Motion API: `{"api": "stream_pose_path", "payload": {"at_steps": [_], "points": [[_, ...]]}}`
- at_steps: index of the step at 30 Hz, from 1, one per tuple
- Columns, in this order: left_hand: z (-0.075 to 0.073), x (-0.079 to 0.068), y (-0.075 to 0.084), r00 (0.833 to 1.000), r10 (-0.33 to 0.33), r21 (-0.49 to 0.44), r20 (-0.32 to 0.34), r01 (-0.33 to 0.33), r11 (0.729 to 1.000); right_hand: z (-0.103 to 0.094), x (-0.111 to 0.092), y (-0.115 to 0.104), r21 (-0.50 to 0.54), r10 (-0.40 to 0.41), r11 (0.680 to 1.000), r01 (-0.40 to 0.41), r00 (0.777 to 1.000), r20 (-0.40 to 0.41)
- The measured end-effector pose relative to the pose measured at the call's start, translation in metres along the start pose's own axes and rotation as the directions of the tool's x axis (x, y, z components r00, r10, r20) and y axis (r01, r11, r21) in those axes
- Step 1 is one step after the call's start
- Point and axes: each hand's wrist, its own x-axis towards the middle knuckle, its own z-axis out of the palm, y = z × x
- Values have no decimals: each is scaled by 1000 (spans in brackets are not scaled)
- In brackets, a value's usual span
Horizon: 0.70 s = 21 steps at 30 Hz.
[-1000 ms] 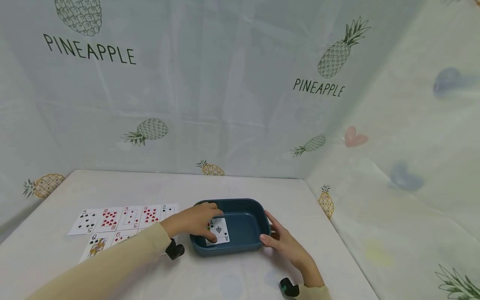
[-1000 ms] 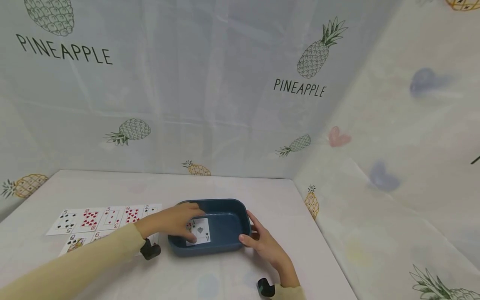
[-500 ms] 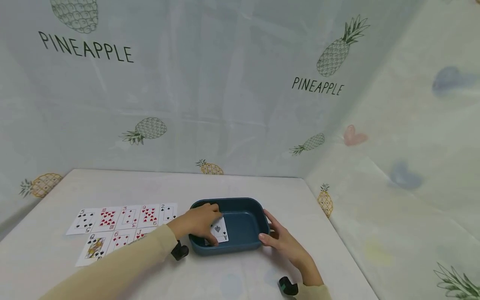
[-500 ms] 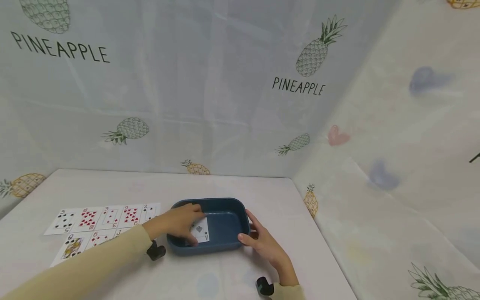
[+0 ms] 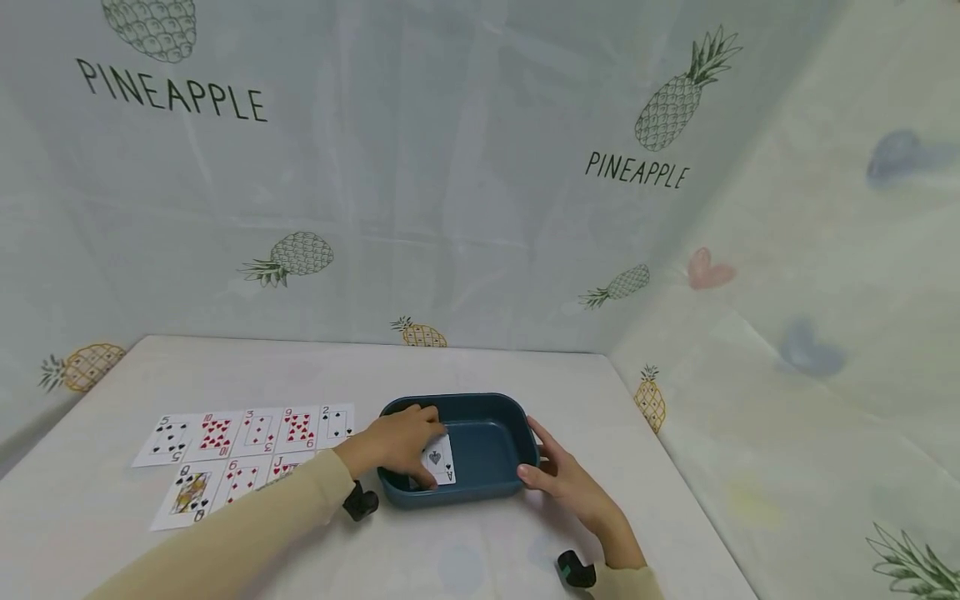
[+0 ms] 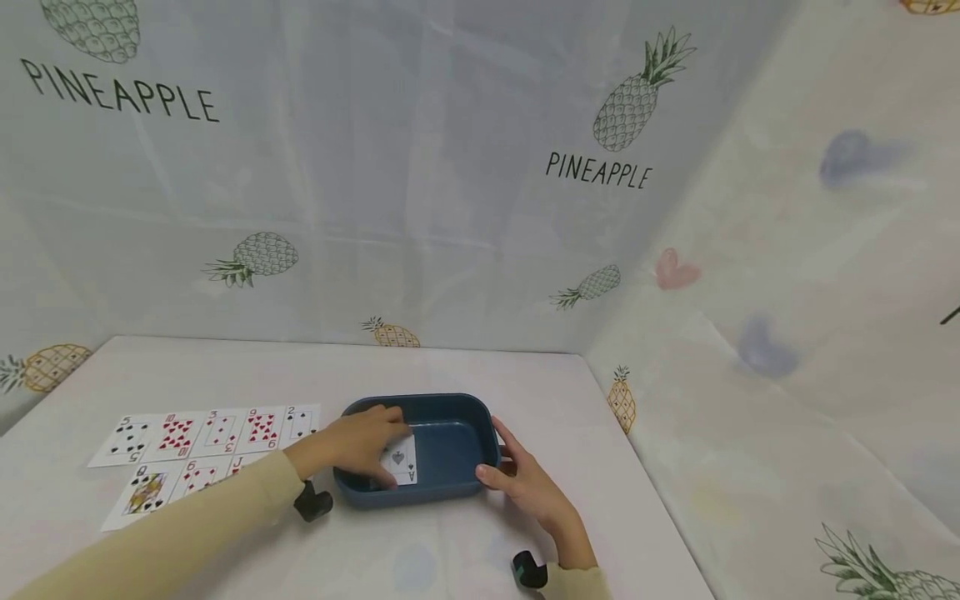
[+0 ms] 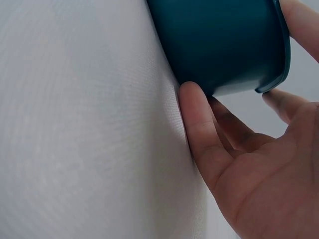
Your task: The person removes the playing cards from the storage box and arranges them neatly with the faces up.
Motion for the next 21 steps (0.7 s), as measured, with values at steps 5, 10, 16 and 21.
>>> {"api": "stream_pose_path", "payload": {"at_steps": [5, 10, 16, 21], "points": [[0, 0, 1, 1000, -8, -15, 3, 8, 1000, 0, -1, 1, 0, 3, 1000, -3, 1000, -2], [2, 2, 0, 1000, -10, -22, -5, 10, 1000, 0, 0, 2, 2, -9, 1000, 9, 1000, 2], [5, 4, -3, 1000, -8, -48, -30, 7, 999, -1, 0, 2, 3, -17, 1000, 17, 1000, 7], [6, 5, -4, 999, 4, -52, -43, -6, 999, -1, -1, 2, 0, -16, 1000, 16, 1000, 3]]}}
